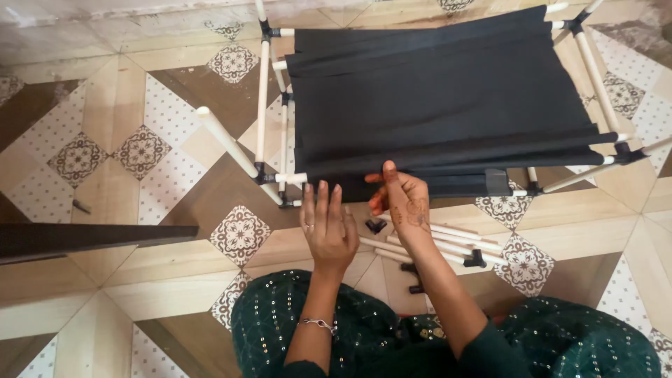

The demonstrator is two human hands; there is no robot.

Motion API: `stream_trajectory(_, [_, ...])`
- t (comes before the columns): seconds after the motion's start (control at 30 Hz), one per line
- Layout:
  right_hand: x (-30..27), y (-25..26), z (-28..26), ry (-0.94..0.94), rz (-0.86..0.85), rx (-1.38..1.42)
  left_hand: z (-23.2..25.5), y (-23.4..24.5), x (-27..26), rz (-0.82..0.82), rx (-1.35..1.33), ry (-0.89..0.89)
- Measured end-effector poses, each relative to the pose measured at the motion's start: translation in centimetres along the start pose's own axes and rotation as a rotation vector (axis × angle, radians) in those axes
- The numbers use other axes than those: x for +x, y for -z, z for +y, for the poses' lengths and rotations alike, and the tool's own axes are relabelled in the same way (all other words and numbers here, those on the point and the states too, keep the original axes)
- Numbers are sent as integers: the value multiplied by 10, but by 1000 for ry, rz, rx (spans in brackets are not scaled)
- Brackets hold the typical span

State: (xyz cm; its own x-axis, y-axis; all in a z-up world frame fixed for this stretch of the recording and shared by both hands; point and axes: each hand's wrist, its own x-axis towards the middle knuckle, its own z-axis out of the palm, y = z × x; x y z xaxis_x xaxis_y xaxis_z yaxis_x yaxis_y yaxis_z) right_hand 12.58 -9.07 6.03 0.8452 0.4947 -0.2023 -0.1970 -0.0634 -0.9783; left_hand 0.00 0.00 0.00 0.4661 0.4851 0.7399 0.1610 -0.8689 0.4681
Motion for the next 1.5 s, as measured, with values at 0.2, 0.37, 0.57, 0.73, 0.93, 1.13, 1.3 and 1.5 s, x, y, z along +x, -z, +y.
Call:
stream_trajectory(0.2, [-21,-5,-19,114,-121,38,5,4,10,-31,-2,48])
stream_trajectory(0.37, [-45,27,22,120,-151,-21,8,0,8,-39,49,39])
stream_trajectory(0.57, [-54,122,81,63,-76,-238,11,-3,2,-75,41,65])
stream_trajectory(0.73, [-73,183,118,38,92,-382,17,-4,0,-16,-72,30])
stream_trajectory(0.93, [-68,177,121,159,12,-539,15,-12,-10,-113,-192,32])
stream_trajectory(1.13, [-80,130,90,156,-93,-759,18,-17,-19,-498,-218,32])
stream_trajectory(1.3, [-89,116,79,509,-174,-798,17,-24,-24,-651,-146,96])
stream_trajectory(1.5, [-81,120,84,498,-224,-891,7,-33,-32,-728,-154,149])
